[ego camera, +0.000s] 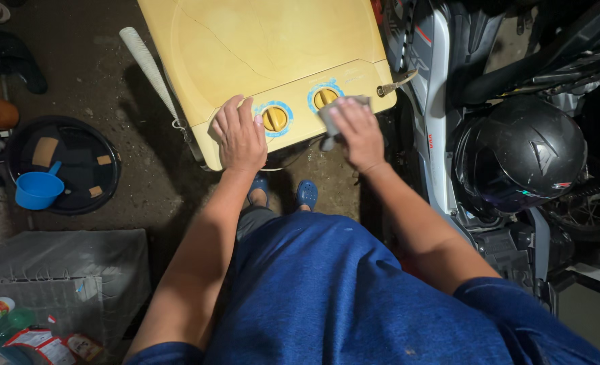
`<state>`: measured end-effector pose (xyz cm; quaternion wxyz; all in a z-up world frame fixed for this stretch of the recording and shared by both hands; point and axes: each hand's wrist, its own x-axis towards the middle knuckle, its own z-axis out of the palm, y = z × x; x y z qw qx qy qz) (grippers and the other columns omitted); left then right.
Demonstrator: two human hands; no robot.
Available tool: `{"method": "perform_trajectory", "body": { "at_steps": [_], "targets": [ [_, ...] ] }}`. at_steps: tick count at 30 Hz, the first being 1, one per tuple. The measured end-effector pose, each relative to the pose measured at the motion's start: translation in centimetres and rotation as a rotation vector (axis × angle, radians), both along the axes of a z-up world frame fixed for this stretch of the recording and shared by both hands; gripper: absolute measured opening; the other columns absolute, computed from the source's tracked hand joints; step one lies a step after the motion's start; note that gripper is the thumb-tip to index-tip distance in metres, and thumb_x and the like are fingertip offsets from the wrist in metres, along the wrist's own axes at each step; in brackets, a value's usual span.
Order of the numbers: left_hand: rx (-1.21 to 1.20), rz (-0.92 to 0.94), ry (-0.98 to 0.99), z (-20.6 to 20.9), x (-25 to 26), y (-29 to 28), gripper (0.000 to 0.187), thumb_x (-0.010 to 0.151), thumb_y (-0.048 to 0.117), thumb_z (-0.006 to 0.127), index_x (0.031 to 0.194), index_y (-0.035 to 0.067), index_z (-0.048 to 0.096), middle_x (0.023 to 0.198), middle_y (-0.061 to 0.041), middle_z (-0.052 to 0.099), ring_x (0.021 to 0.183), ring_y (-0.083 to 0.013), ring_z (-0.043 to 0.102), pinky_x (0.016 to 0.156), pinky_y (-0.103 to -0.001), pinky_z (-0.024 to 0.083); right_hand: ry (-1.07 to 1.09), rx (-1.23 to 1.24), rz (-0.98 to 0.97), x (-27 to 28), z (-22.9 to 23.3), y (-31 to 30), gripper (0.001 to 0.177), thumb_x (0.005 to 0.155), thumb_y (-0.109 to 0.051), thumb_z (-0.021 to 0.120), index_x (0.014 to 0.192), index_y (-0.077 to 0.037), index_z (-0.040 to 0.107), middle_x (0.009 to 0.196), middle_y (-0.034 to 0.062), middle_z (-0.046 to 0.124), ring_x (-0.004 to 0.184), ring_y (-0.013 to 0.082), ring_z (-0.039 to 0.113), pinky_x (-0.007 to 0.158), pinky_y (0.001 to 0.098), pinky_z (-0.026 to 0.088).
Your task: The person wipes down the exterior and the interior rim of a small washing machine using a cloth.
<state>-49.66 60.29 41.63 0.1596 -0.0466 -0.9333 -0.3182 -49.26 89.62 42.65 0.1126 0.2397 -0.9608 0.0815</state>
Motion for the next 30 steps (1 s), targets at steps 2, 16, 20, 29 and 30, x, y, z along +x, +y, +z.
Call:
{"method": "perform_trajectory", "body": {
  "at_steps": [2, 16, 20, 29, 30],
  "targets": [
    [-0.004, -0.009, -0.005, 0.1, -0.1, 0.0, 0.039, 0.104, 0.022, 0.056, 0.139, 0.004, 0.054, 0.144, -0.016, 0.048, 0.134, -0.0374, 0.042, 0.113, -0.053, 0.029, -0.026, -0.080, -0.032, -0.3, 0.1, 1.1, 0.064, 0.092, -0.010, 0.065, 0.154, -0.010, 0.047, 0.161, 0.0151, 0.045, 0.152, 0.0330, 0.038, 0.126, 0.0500, 0.025],
    [-0.028, -0.009, -0.004, 0.1, -0.3, 0.0, 0.039, 0.104, 0.024, 0.056, 0.138, 0.004, 0.055, 0.143, -0.016, 0.048, 0.134, -0.0375, 0.043, 0.113, -0.053, 0.030, -0.102, -0.166, 0.141, 2.7, 0.7, -9.9, 0.055, 0.097, -0.004, 0.049, 0.151, -0.012, 0.055, 0.158, 0.0081, 0.051, 0.149, 0.0297, 0.045, 0.122, 0.0494, 0.032],
    [-0.025, 0.002, -0.012, 0.0, -0.1, 0.2, 0.039, 0.104, 0.023, 0.056, 0.138, 0.005, 0.055, 0.143, -0.016, 0.048, 0.134, -0.0378, 0.043, 0.113, -0.053, 0.030, -0.113, -0.135, 0.194, 1.7, 1.9, -7.2, 0.056, 0.098, -0.005, 0.051, 0.152, -0.015, 0.054, 0.160, 0.0082, 0.050, 0.150, 0.0274, 0.045, 0.124, 0.0470, 0.034],
    [-0.050, -0.025, -0.015, 0.1, -0.3, 0.0, 0.041, 0.105, 0.024, 0.057, 0.140, 0.003, 0.053, 0.144, -0.016, 0.047, 0.135, -0.0367, 0.042, 0.114, -0.053, 0.028, -0.070, -0.162, -0.040, -0.1, 3.3, -0.9, 0.052, 0.103, -0.012, 0.054, 0.154, -0.002, 0.049, 0.160, 0.0175, 0.046, 0.150, 0.0376, 0.040, 0.125, 0.0512, 0.028],
    [-0.044, -0.021, -0.025, 0.2, -0.2, 0.2, 0.041, 0.103, 0.024, 0.057, 0.139, 0.004, 0.054, 0.143, -0.017, 0.048, 0.135, -0.0370, 0.042, 0.114, -0.054, 0.028, -0.085, -0.179, -0.053, -1.0, 3.4, -1.1, 0.051, 0.104, -0.011, 0.052, 0.154, -0.001, 0.049, 0.160, 0.0175, 0.046, 0.149, 0.0379, 0.040, 0.125, 0.0511, 0.027]
  ]
}}
